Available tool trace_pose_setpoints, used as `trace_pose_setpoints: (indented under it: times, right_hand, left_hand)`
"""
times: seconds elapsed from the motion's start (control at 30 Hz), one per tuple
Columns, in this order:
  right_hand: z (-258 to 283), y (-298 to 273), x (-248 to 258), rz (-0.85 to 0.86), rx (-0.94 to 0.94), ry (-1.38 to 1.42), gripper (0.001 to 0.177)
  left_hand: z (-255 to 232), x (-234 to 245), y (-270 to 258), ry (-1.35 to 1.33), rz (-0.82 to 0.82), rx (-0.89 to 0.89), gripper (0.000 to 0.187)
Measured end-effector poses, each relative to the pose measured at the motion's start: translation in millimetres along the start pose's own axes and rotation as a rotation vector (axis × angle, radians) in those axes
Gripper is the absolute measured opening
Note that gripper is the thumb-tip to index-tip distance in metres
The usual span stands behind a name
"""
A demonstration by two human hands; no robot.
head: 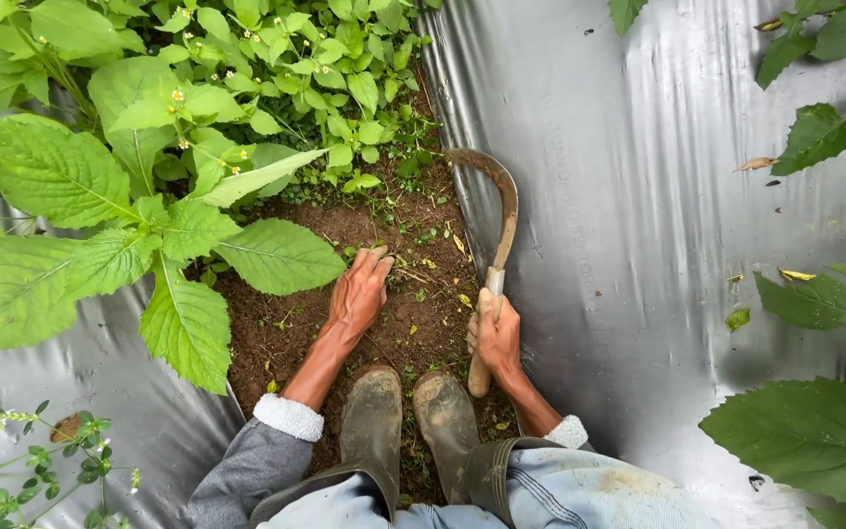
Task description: The person uses a sickle to cut weeds growing between rows of plants in a garden bed covered with plastic sheeting. They gather the cut weeds by hand and move them aside, continuing the process along the row.
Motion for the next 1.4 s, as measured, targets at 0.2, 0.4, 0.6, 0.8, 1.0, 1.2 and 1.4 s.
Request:
trace_pose_setpoints:
  times: [0.2,0.4,0.6,0.8,1.0,1.2,1.4]
  right_hand:
    - [-2,-24,6,0.124,-0.107,0.001,0.039]
    - [22,15,0,0.094,0.092,-0.138,0.024]
    - [29,-9,16,0.067,0.004,-0.139,0.037]
    - [41,-19,31,0.104,-0.030,-0.148,0.041]
    - [74,4,15,0.141,0.006,-0.096,0.032]
    - [54,6,19,0.146,-0.004,0.007,0.027]
    - [106,7,2,0.134,0.108,0.056,0.049]
  left_hand:
    - [-12,7,1,-0.342,0.084,0.199,0.032]
    - [-18,-2,6,0.213,0.010,-0.233,0.029]
    - [-9,-4,24,0.253,0.052,-0.226,0.034]
    - [-5,-20,33,0.284,0.037,-0.313,0.037]
    - [-5,-30,62,0.345,0.029,-0.333,0.037]
    - [-30,-24,108,0.548,-0.064,-0.313,0.057]
    - [16,-58,143,1.068,-0.264,-0.456,0.029]
Point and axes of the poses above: each hand's wrist, its own y-axis towards the middle knuckle, its own x-axis out of the back of the hand, z = x × y, the point moved 4 cm from there along y, towards the middle knuckle, and after that the axes turned 7 degrees about -y, right-handed, at the moved point
